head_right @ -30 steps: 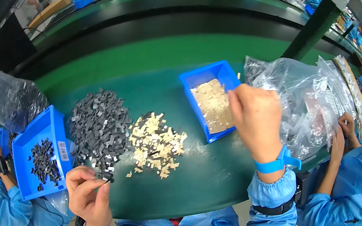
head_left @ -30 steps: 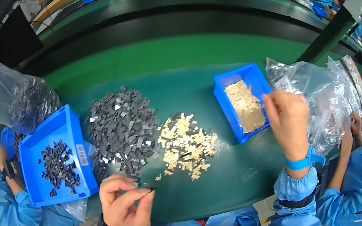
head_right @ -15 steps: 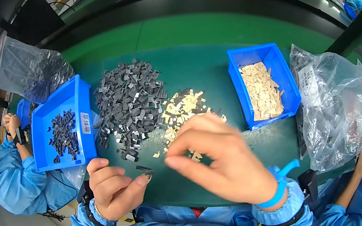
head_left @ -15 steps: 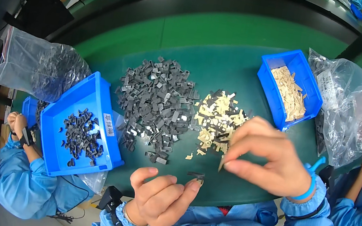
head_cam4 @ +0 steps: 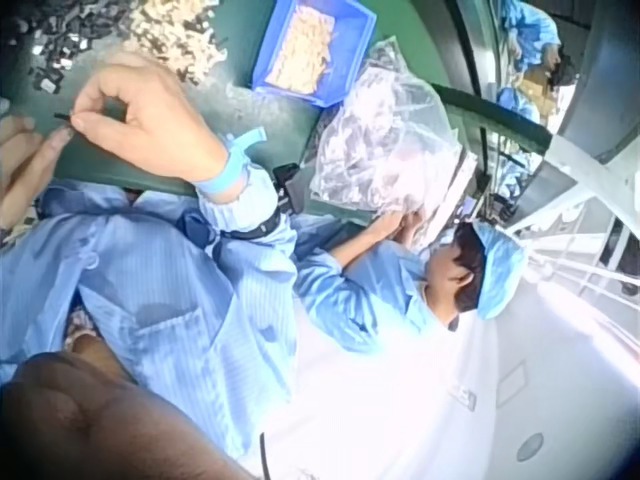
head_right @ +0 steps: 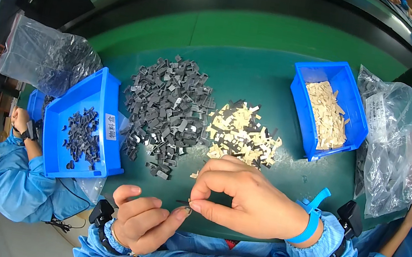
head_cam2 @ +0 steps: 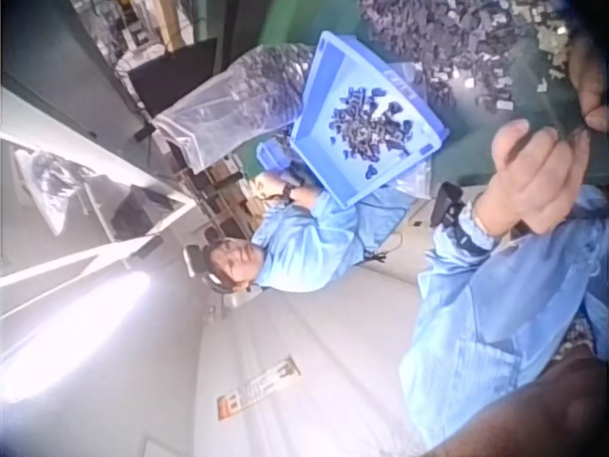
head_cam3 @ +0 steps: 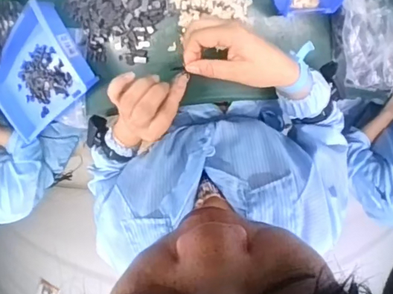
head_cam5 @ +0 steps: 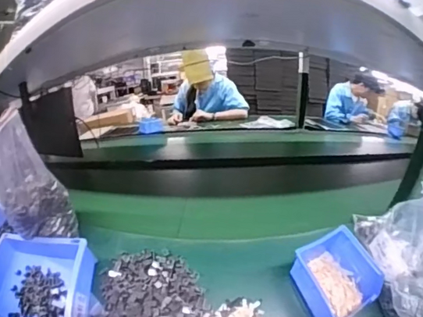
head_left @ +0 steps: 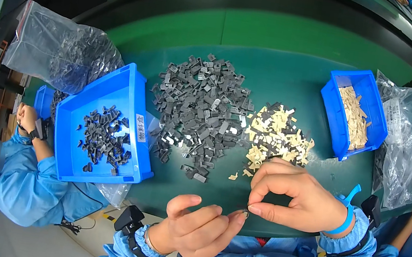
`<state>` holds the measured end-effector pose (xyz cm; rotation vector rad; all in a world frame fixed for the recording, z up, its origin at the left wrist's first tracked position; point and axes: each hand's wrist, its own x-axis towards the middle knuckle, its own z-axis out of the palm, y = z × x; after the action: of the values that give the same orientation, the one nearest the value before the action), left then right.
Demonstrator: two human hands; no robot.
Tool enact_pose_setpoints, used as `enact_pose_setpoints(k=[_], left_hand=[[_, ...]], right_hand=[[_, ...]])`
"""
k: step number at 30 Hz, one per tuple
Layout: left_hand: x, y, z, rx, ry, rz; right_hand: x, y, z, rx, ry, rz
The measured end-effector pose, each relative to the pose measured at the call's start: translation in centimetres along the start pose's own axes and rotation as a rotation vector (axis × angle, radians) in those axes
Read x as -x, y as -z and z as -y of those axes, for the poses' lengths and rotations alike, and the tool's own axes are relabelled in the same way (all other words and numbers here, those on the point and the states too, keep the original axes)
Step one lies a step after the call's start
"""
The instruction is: Sort and assemble small plastic and rubber components at an industrial workstation.
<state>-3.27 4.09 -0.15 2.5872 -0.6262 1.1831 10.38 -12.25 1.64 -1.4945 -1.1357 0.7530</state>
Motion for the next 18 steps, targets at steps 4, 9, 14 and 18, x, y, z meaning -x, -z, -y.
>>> enact_pose_setpoints(k=[4,9,14,18], left_hand=[[-0.4,-0.5,0.4,0.024,0.083,0.125],[-0.8,-1.4,2.4,-0.069,0.34,0.233],[0.1,-2.6,3.6,-0.138,0.571,0.249],[-0.1,-3.7,3.5,-0.135,0.622,0.26]], right_hand=[[0.2,-0.6,-0.2,0.175,0.049,-0.088],[-0.1,-0.5,-1.3,0.225,0.018,-0.449],[-0.4,-0.1,-1.1,0.09,0.026,-0.505],[0.0,-0.1,-1.1,0.07,0.021,-0.51]])
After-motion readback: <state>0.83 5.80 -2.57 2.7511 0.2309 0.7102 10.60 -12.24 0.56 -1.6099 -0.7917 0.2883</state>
